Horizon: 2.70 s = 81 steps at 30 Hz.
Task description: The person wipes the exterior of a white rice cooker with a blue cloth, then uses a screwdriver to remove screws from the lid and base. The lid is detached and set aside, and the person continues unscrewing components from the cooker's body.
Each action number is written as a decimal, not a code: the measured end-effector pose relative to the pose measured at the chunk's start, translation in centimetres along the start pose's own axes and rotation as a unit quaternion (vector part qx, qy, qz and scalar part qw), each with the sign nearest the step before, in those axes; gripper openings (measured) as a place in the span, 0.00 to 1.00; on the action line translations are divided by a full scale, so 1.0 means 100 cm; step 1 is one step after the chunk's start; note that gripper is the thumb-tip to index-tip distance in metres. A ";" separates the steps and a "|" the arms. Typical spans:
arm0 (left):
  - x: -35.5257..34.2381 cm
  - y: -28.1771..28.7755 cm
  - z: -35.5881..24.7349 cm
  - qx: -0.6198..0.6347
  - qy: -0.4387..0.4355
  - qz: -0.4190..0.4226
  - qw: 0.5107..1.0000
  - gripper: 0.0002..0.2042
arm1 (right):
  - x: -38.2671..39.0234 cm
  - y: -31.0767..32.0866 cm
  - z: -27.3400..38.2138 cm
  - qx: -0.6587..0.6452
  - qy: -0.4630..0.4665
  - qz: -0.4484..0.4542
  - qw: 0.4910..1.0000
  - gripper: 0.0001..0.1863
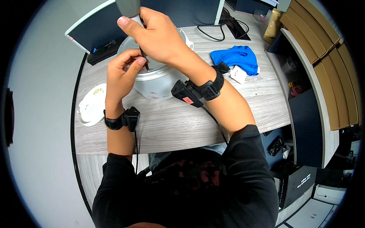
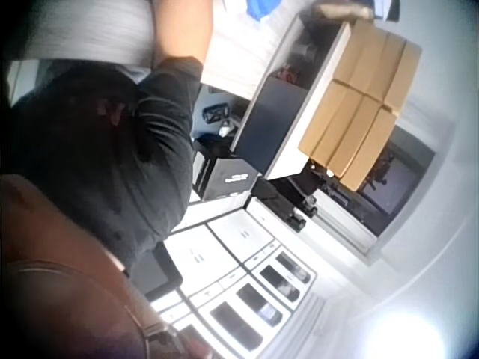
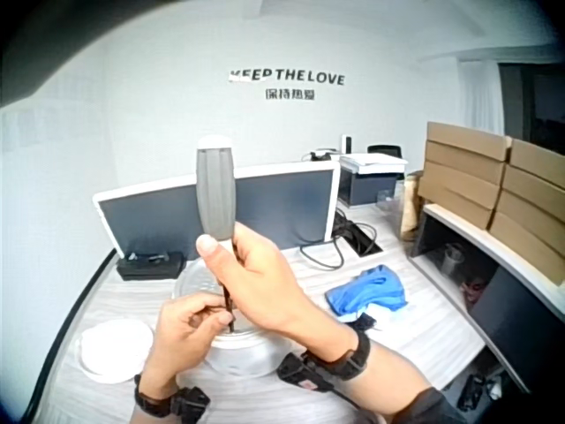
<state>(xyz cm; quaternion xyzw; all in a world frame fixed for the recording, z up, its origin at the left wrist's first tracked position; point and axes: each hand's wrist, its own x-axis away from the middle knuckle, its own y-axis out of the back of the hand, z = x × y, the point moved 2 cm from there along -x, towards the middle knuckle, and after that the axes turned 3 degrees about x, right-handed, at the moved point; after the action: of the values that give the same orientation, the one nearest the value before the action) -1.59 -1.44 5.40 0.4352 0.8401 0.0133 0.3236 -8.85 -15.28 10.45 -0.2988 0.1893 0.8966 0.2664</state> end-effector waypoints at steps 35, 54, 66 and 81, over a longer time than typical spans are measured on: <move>0.004 -0.007 0.007 0.017 0.007 -0.051 0.999 0.06 | 0.017 0.003 0.010 -0.034 -0.009 -0.012 0.999 0.15; 0.004 -0.007 0.007 -0.020 -0.005 -0.040 0.999 0.06 | 0.016 -0.001 0.016 -0.095 -0.003 -0.043 0.995 0.13; 0.005 -0.006 -0.005 0.026 -0.012 -0.011 1.000 0.08 | 0.011 -0.004 0.017 -0.201 -0.017 -0.029 0.979 0.09; 0.003 -0.006 0.003 0.028 0.001 -0.037 0.999 0.06 | 0.009 0.005 0.014 -0.106 -0.004 -0.009 0.994 0.10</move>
<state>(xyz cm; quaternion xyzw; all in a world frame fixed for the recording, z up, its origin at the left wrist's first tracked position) -1.98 -1.67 4.81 0.4127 0.8559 -0.0217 0.3108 -10.39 -14.61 10.99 -0.3235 0.0896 0.9104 0.2420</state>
